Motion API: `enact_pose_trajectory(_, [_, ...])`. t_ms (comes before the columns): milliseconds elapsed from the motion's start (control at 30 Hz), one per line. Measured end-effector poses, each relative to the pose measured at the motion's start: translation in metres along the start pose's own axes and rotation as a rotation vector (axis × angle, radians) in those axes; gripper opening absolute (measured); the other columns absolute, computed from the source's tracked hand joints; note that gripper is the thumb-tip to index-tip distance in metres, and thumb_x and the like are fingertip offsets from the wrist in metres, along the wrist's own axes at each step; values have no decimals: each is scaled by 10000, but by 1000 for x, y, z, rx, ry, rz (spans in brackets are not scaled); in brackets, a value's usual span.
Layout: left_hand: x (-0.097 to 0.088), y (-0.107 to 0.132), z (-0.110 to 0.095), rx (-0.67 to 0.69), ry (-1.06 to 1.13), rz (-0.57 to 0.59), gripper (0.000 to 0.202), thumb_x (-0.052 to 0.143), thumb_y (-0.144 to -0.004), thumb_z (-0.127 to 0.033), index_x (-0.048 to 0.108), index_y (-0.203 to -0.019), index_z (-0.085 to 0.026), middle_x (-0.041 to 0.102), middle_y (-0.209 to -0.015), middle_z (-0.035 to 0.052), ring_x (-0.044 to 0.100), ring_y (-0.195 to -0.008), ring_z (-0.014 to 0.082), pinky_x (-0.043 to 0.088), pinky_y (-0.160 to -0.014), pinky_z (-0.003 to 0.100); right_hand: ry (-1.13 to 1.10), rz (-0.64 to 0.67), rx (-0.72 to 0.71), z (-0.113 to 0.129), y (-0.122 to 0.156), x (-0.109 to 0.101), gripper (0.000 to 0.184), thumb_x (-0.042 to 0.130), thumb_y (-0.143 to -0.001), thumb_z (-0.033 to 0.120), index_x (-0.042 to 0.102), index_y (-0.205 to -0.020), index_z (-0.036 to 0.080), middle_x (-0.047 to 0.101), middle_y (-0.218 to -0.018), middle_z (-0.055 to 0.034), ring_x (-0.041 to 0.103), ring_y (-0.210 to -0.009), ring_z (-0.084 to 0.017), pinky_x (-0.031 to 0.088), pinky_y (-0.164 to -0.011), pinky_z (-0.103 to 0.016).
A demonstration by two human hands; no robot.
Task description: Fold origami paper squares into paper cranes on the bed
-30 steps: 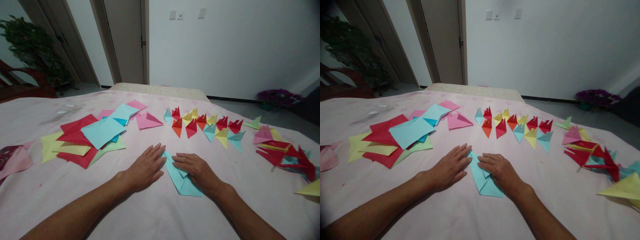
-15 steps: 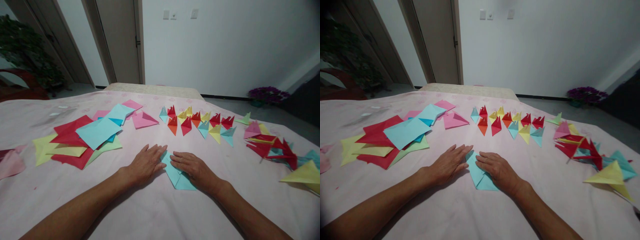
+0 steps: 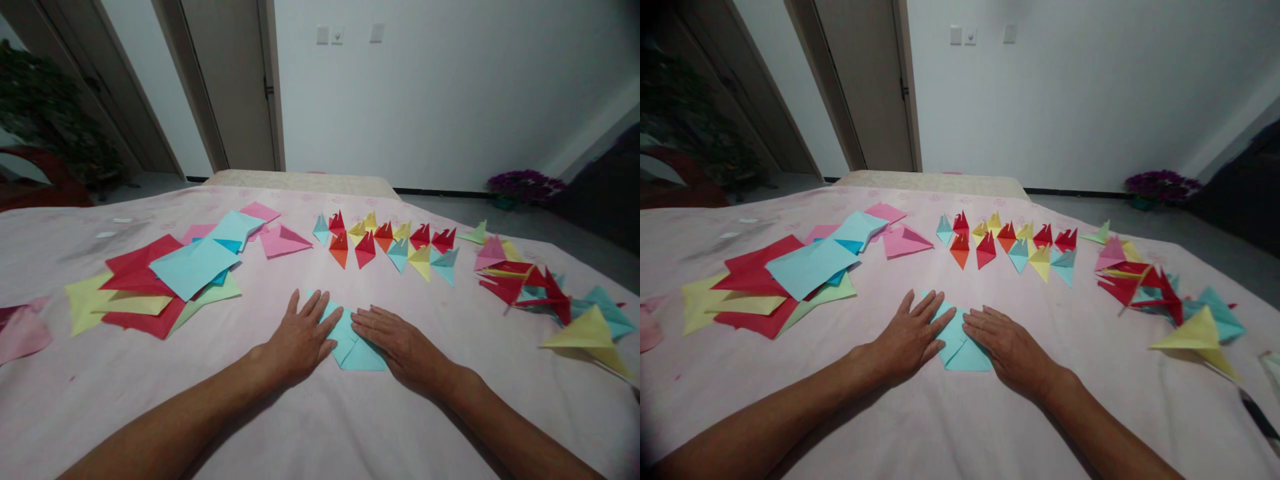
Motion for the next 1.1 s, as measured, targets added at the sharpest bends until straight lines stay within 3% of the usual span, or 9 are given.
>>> enact_pose_trajectory(233, [-1, 9, -27, 182, 108, 61, 618, 380, -981, -482, 216, -1537, -265, 194, -1616, 138, 171, -1483, 338, 133, -1147, 636, -78, -79, 66, -3, 3, -8, 571, 468, -831, 14, 542, -1349, 242, 627, -1329, -71, 536, -1281, -213, 400, -1105, -501])
enact_pose_trajectory(367, [-2, 22, -44, 236, 196, 76, 678, 377, -964, -554, 220, -1533, -221, 196, -1611, 158, 155, -1487, 338, 114, -1153, 642, -118, -102, 240, -8, -13, -21, 442, 512, -789, 78, 657, -1180, 224, 713, -1137, -64, 644, -1081, -218, 488, -992, -442])
enact_pose_trajectory(433, [-2, 26, -47, 234, 246, 59, 639, 402, -971, -514, 251, -1520, -224, 244, -1600, 144, 191, -1482, 314, 140, -1166, 611, -82, -66, 268, -6, -23, -24, 560, 540, -740, 104, 592, -1290, 195, 650, -1253, -96, 592, -1156, -248, 458, -1023, -460])
enact_pose_trajectory(567, [-7, 27, -31, -7, 344, -126, 589, 582, -898, -405, 399, -1420, -201, 396, -1524, 142, 347, -1411, 279, 303, -1141, 490, -42, -58, 274, -3, -32, -18, 552, 520, -793, 135, 545, -1344, 168, 642, -1217, -122, 575, -1143, -250, 475, -990, -441])
enact_pose_trajectory(667, [-13, 25, -24, -147, 376, -254, 698, 709, -760, -402, 430, -1366, -196, 499, -1396, 146, 466, -1272, 300, 401, -1051, 481, -65, -191, 384, -10, -30, -17, 459, 484, -855, 149, 575, -1304, 179, 689, -1125, -105, 630, -1039, -227, 520, -910, -399])
enact_pose_trajectory(800, [-23, 21, -19, -258, 394, -311, 636, 682, -726, -325, 455, -1310, -217, 572, -1207, 110, 538, -1107, 290, 453, -951, 468, -124, -398, 580, -16, -23, -29, 480, 485, -860, 189, 556, -1335, 191, 723, -1042, -78, 683, -831, -193, 545, -768, -323])
enact_pose_trajectory(933, [-27, 18, 1, -311, 533, -290, 487, 582, -785, -203, 494, -1264, -211, 635, -1042, 57, 602, -947, 213, 484, -827, 344, -132, -410, 806, -17, -12, -39, 583, 518, -832, 219, 472, -1410, 169, 678, -704, 0, 606, -543, -160, 476, -549, -266])
enact_pose_trajectory(1033, [-25, 17, 26, -405, 554, -225, 323, 498, -840, -154, 581, -1146, -214, 665, -888, 21, 624, -815, 178, 452, -712, 290, -66, -398, 814, -10, -7, -45, 647, 542, -837, 242, 388, -1462, 184, 699, -868, -40, 621, -594, -180, 485, -556, -297])
enact_pose_trajectory(1100, [-24, 16, 40, -456, 521, -194, 273, 486, -854, -154, 615, -1086, -215, 677, -858, 16, 632, -801, 180, 430, -688, 284, 84, -450, 690, 4, -9, -56, 683, 563, -836, 235, 346, -1483, 197, 669, -1110, -107, 656, -861, -253, 520, -706, -368])
Point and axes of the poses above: each hand's wrist, its own y-axis away from the middle knuckle, its own x-axis out of the palm, z = x × y, the point moved 6 cm from there along -y, towards the middle knuckle
